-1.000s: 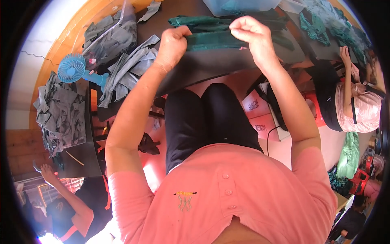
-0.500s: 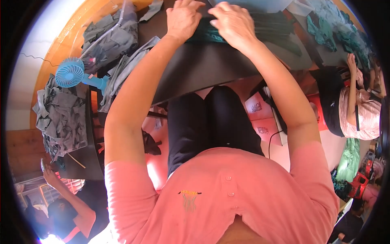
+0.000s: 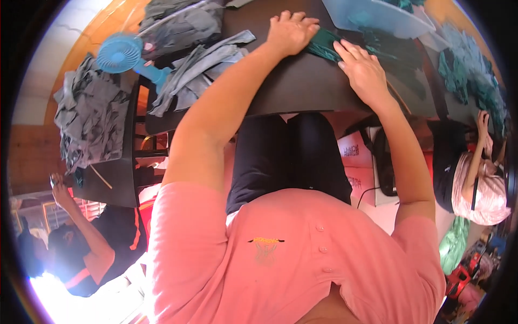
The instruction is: Folding and tying small strips of green and grey fabric ribbons.
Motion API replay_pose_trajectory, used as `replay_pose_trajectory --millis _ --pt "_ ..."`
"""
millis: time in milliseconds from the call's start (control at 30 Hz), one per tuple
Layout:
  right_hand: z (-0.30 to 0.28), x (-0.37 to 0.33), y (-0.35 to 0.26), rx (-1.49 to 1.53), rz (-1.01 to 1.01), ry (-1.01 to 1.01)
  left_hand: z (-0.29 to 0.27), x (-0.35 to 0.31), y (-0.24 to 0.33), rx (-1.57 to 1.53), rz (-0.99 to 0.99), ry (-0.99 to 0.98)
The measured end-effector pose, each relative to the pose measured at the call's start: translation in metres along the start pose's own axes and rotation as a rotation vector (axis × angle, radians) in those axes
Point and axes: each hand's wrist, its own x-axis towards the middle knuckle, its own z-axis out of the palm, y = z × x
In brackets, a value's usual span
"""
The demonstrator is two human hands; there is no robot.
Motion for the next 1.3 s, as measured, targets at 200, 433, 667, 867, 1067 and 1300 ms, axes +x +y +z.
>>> replay_pose_trajectory --millis 200,433,667,867,1067,1300 --pt "-0.027 0.004 -0.003 -0.084 0.086 0.079 -0.049 -0.006 0.033 -0.044 -0.015 0.352" --pt "-0.070 -0.062 -0.047 0.691 0.221 0.323 -0.166 -0.131 -0.073 0.241 -0.315 0.422" --pt "-0.053 -0.068 -0.106 0.858 -0.052 0.183 -0.169 -0.183 -0.108 0.449 -0.545 0.132" --pt "-0.056 -0.077 -0.112 0.822 -0.102 0.111 -0.183 -0.177 -0.133 0.107 -0.627 0.109" --pt "-0.053 -0.093 -0.118 0.879 -0.029 0.096 -0.182 -0.194 -0.126 -0.012 -0.536 0.026" --pt "-0.029 -0.109 -0.128 0.915 -0.061 0.012 -0.161 -0.121 -0.077 0.060 -0.021 0.293"
